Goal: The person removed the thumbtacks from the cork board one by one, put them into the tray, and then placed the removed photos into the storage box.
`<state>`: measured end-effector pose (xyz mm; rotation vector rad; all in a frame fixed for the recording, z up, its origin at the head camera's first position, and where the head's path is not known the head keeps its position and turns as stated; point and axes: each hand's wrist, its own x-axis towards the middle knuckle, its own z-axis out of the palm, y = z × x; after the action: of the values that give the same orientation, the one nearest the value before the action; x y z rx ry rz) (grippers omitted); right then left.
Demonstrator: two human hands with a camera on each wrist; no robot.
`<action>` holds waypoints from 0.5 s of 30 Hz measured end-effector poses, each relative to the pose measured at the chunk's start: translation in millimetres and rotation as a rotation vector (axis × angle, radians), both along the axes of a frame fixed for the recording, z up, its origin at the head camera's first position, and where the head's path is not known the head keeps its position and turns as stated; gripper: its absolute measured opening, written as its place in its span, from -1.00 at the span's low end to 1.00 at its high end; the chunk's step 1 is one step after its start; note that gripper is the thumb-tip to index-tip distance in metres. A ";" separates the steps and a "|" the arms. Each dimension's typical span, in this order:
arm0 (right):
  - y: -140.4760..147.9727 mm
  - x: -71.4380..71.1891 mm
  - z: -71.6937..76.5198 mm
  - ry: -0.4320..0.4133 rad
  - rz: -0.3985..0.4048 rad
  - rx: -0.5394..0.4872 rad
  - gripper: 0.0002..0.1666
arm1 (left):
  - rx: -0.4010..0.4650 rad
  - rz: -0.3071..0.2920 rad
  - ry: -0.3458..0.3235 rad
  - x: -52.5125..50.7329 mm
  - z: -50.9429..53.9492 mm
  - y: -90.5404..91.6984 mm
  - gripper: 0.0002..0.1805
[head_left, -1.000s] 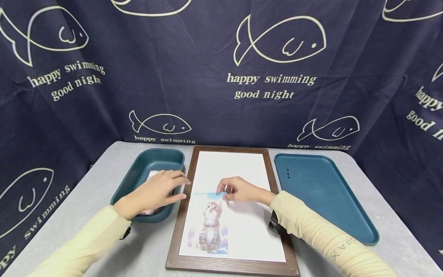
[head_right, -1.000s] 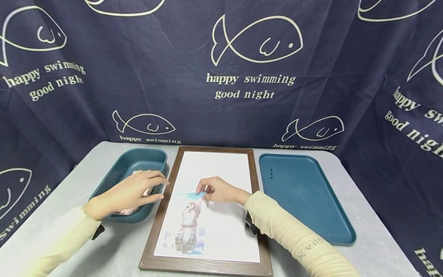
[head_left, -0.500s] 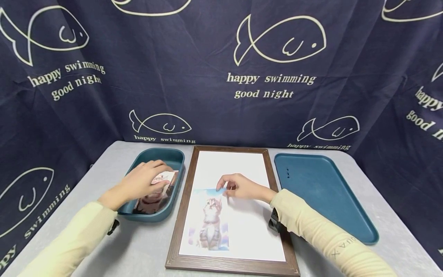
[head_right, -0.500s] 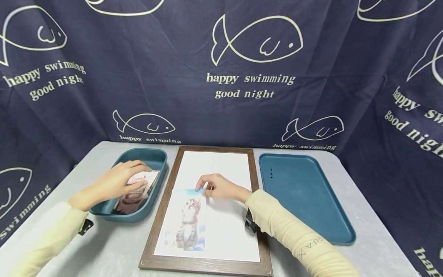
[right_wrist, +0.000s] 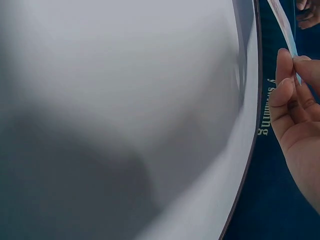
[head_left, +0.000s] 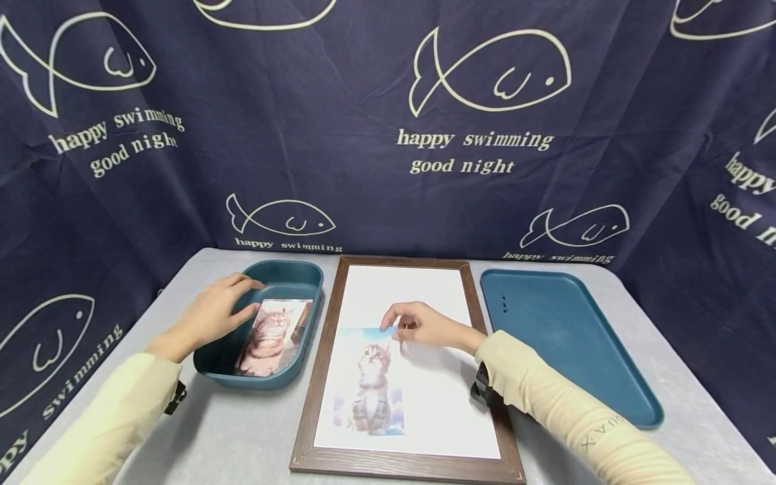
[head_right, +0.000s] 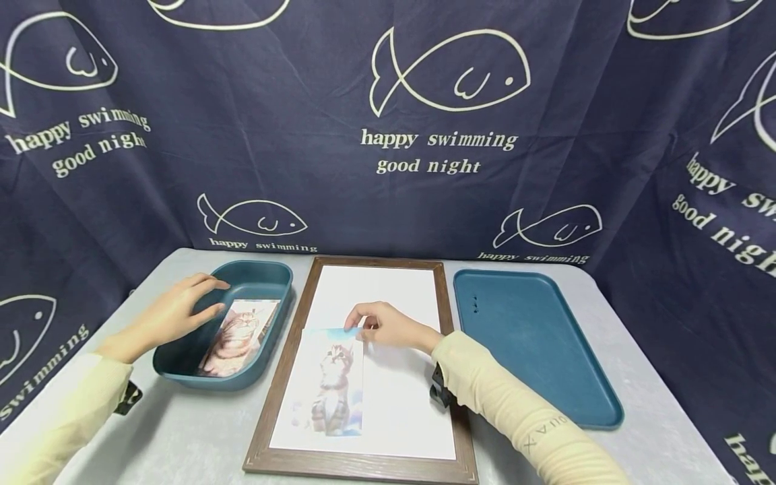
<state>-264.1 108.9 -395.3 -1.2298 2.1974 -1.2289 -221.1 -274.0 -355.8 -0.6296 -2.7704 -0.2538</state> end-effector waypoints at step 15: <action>4.3 -1.1 3.7 -0.065 -0.049 -0.019 -0.78 | 0.067 0.109 0.026 -0.9 -17.1 -34.2 -0.57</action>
<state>-265.3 113.2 -391.6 -1.1331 2.1858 -1.2925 -222.0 -308.2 -372.9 -0.4606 -2.7472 -0.3108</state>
